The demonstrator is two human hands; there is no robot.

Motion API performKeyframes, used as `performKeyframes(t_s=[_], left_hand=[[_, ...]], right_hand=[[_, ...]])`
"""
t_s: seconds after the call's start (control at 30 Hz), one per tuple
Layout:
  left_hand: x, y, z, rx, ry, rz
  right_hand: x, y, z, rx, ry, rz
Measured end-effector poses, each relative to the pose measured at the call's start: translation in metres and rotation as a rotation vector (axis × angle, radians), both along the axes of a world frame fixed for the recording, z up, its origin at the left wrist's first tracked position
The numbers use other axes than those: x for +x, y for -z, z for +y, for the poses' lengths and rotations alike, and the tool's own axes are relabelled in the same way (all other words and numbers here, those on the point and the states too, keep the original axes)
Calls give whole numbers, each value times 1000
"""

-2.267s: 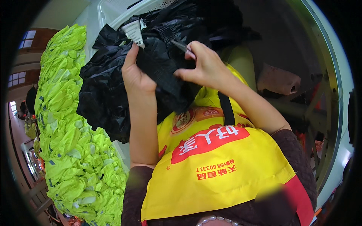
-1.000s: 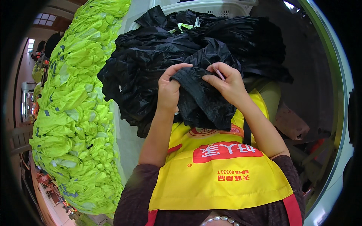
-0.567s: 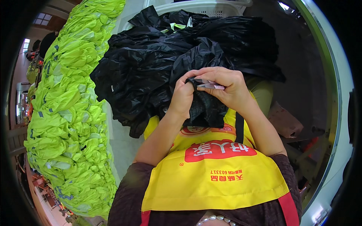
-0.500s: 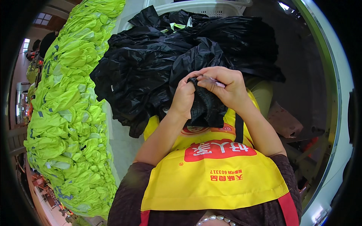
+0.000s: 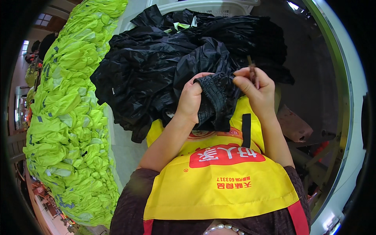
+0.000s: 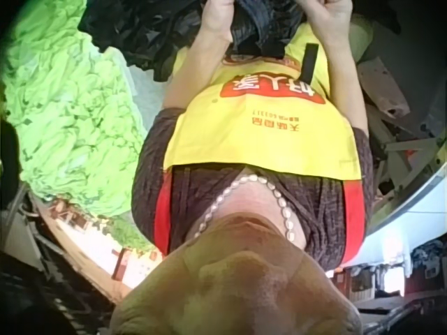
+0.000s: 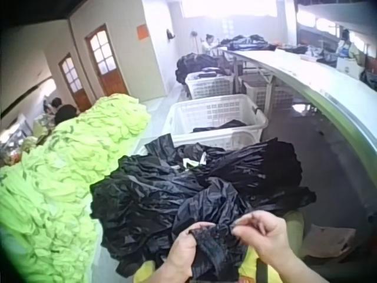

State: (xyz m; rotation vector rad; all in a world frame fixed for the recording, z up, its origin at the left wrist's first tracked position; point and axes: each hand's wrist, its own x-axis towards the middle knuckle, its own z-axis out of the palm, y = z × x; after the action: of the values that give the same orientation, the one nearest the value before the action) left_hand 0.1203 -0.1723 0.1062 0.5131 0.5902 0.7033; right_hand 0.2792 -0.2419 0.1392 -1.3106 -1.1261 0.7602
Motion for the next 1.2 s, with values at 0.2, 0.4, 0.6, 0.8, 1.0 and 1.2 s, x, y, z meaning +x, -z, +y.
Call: performKeyframes(t_s=[0.2, 0.4, 0.6, 0.8, 1.0, 1.2], left_hand=[[8, -9, -12, 220, -97, 108], [9, -12, -15, 433, -33, 194], [10, -17, -15, 287, -16, 125], [10, -9, -15, 237, -41, 131], [10, -6, -15, 164, -58, 66], [12, -12, -18, 179, -76, 124]], right_hand=[[-18, -5, 5, 117, -6, -416], [-9, 5, 7, 93, -78, -275], [-9, 4, -1, 25, -7, -166], [-3, -2, -9, -20, 33, -14], [9, -9, -28, -176, -33, 4], [8, 0, -40, -116, -33, -654]])
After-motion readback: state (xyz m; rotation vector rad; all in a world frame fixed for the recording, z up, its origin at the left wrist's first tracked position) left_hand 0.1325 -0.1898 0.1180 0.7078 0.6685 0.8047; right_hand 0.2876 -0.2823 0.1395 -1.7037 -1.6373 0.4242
